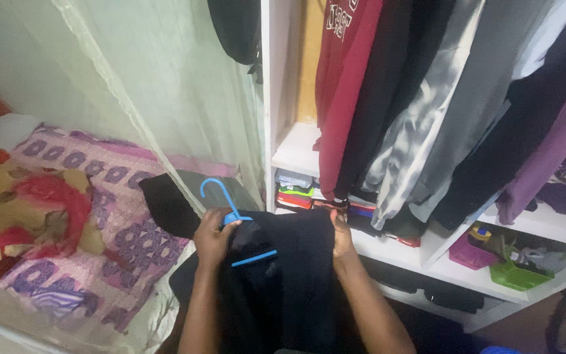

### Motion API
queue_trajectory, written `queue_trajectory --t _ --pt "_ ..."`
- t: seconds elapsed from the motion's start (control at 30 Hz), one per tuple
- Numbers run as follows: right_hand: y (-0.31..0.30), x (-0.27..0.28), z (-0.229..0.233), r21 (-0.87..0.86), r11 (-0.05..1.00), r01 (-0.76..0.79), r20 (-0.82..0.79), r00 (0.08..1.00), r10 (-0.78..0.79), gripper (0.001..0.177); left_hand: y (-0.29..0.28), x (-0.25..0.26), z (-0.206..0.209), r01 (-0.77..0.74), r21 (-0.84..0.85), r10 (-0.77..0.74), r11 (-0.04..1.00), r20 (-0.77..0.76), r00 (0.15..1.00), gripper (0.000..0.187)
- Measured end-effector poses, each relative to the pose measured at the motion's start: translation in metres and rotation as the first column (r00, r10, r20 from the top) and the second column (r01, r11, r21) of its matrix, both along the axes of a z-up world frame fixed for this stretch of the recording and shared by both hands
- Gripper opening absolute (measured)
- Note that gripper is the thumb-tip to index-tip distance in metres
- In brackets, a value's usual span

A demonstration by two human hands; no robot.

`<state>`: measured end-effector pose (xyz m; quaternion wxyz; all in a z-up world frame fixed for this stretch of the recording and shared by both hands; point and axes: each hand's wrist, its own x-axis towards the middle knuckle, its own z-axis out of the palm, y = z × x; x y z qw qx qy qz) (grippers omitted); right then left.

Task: The person removes several garments on hangers from a closet rod and then takes the hangers out of the garments on a bed.

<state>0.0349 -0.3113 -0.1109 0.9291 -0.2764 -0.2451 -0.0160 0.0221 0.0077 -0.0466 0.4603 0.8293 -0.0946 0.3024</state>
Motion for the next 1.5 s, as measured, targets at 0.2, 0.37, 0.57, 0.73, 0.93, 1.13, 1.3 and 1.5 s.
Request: queue_trajectory --t 0.2,0.37,0.57,0.73,0.93,1.13,1.3,1.5 --pt "0.023 -0.015 -0.008 0.026 0.999 -0.029 -0.051 0.998 0.031 0.044 -0.006 0.002 -0.011 0.05 -0.052 -0.054 0.997 -0.079 0.995 0.034" --pt "0.009 0.004 -0.03 -0.011 0.998 -0.07 -0.201 0.977 0.066 0.045 -0.001 -0.003 -0.017 0.038 -0.059 -0.044 0.998 -0.111 0.993 0.035" --pt "0.009 0.014 -0.018 -0.406 0.781 0.475 -0.135 0.814 -0.565 0.051 0.009 -0.009 -0.009 -0.028 -0.127 0.008 0.992 -0.153 0.988 0.033" --pt "0.053 -0.023 -0.009 -0.573 0.089 0.815 0.368 0.352 -0.861 0.083 -0.002 -0.019 0.012 -0.085 -0.112 0.078 0.99 -0.065 0.995 0.032" --pt "0.088 -0.047 0.021 -0.468 -0.326 0.821 0.769 0.197 -0.608 0.12 -0.013 -0.034 0.028 -0.08 -0.024 0.08 0.997 -0.002 0.997 0.032" --pt "0.058 -0.017 0.041 -0.566 -0.402 0.72 0.754 0.255 -0.605 0.086 -0.015 -0.034 0.029 -0.078 0.089 0.089 0.993 -0.123 0.988 0.039" --pt "0.037 0.002 0.047 -0.502 -0.364 0.784 0.825 0.309 -0.473 0.054 -0.012 -0.027 0.021 -0.025 0.223 0.066 0.975 -0.18 0.982 0.037" --pt "0.027 0.019 0.063 -0.465 -0.495 0.734 0.876 0.301 -0.377 0.055 -0.01 -0.026 0.006 0.079 0.231 -0.075 0.97 -0.03 0.997 0.037"
